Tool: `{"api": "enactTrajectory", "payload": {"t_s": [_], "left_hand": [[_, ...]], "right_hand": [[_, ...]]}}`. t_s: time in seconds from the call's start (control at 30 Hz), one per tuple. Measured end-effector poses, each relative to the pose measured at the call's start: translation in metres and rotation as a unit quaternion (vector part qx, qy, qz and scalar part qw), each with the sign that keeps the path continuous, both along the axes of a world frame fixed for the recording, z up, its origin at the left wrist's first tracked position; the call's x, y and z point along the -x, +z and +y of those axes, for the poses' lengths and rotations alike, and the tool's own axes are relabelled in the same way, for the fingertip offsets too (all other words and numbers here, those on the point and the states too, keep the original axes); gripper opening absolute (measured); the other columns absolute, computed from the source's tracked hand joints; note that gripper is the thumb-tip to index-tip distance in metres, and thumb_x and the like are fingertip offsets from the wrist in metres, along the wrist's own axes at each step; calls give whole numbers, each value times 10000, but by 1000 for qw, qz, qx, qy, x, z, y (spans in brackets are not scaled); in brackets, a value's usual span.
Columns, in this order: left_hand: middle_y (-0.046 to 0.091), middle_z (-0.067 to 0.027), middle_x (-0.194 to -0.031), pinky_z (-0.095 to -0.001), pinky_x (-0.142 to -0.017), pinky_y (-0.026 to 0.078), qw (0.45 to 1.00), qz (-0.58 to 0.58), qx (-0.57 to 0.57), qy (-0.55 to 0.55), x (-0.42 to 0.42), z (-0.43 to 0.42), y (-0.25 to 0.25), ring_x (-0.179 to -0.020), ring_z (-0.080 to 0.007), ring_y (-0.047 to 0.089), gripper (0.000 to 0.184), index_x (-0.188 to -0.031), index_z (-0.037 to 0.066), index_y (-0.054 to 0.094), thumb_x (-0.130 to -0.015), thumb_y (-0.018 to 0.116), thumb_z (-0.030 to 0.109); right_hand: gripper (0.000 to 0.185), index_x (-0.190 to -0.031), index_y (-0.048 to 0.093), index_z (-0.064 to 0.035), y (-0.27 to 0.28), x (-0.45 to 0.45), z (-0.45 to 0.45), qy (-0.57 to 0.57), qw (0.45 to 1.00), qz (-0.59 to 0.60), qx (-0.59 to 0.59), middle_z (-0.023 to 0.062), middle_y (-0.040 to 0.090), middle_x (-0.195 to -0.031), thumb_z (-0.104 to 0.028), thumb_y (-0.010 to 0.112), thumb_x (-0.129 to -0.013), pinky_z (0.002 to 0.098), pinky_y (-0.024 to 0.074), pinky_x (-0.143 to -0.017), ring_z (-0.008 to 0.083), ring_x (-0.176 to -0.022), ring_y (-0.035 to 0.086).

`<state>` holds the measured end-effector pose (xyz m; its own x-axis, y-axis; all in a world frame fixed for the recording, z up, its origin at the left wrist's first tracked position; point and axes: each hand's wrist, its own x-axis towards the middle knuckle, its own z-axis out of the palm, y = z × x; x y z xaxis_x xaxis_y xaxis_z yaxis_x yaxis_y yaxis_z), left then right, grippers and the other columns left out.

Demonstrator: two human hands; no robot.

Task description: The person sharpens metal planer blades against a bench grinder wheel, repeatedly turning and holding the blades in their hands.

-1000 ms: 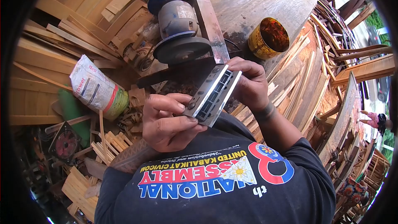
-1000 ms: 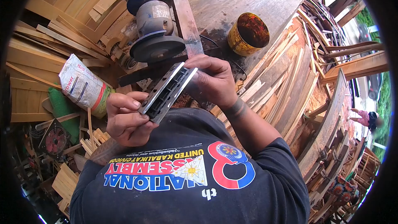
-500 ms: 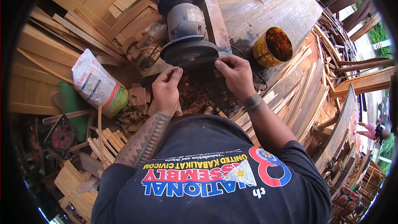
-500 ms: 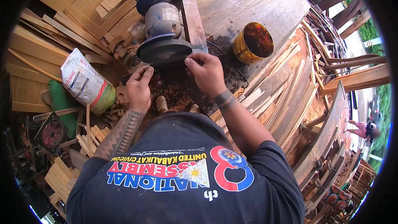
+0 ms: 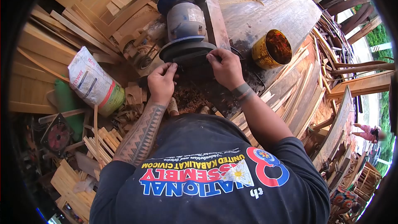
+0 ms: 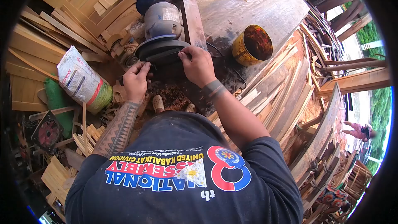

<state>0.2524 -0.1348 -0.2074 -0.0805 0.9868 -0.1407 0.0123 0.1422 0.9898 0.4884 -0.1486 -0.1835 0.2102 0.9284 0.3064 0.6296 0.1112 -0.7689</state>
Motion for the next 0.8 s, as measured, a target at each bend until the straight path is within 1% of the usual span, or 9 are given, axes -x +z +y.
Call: {"api": "enactTrajectory", "payload": {"t_s": [0.13, 0.23, 0.3, 0.4, 0.5, 0.6, 0.8], "left_hand": [[769, -25, -871, -232, -539, 523, 1000, 22, 11, 10, -3, 5, 4, -687, -81, 708, 295, -1113, -27, 810, -1008, 830, 249], [763, -29, -854, -241, -521, 523, 1000, 16, 12, 11, -3, 9, 1, -672, -88, 706, 288, -1097, -26, 811, -1009, 830, 247], [777, -30, -910, -242, -534, 529, 999, 15, 26, 11, -4, 12, 0, -700, -95, 714, 271, -1116, -18, 803, -1025, 809, 237], [785, -35, -950, -251, -541, 540, 999, 8, 36, 9, -6, 14, -1, -713, -104, 716, 268, -1130, -14, 797, -1031, 803, 235], [784, -41, -950, -261, -539, 545, 999, -6, 41, 8, -9, 15, -7, -708, -113, 711, 273, -1131, -15, 795, -1026, 812, 236], [782, -46, -946, -265, -535, 544, 999, -13, 50, 8, -17, 14, -6, -708, -120, 709, 268, -1122, -17, 794, -1019, 821, 229], [781, -58, -947, -268, -527, 545, 998, -25, 53, -5, -34, 15, -6, -711, -126, 705, 265, -1110, -23, 798, -1011, 829, 221]], "right_hand": [[203, -1034, 806, -30, 1, 1, 2, -9, 1000, 17, 25, 178, 777, -876, -224, 785, -979, 399, 580, -769, 317, -806, 768], [201, -1033, 807, -33, 0, 1, 4, -12, 999, 25, 38, 178, 779, -877, -225, 784, -979, 400, 581, -770, 320, -808, 769], [198, -1033, 807, -34, -1, 2, 5, -15, 999, 19, 49, 176, 782, -880, -223, 784, -979, 397, 580, -768, 312, -811, 773], [208, -1022, 793, -25, 4, 5, 3, -20, 998, 28, 59, 213, 779, -956, -227, 772, -981, 466, 578, -839, 405, -933, 758], [204, -1026, 794, -32, -2, 2, 3, -28, 995, 54, 74, 210, 773, -935, -229, 775, -981, 459, 575, -825, 394, -910, 757], [201, -1040, 795, -35, -2, -1, 1, -44, 995, 49, 75, 202, 766, -909, -226, 783, -977, 443, 570, -807, 374, -861, 749], [170, -1030, 798, -35, -11, -15, -1, -81, 988, 105, 81, 184, 748, -849, -195, 793, -974, 396, 561, -743, 304, -756, 728]]}}
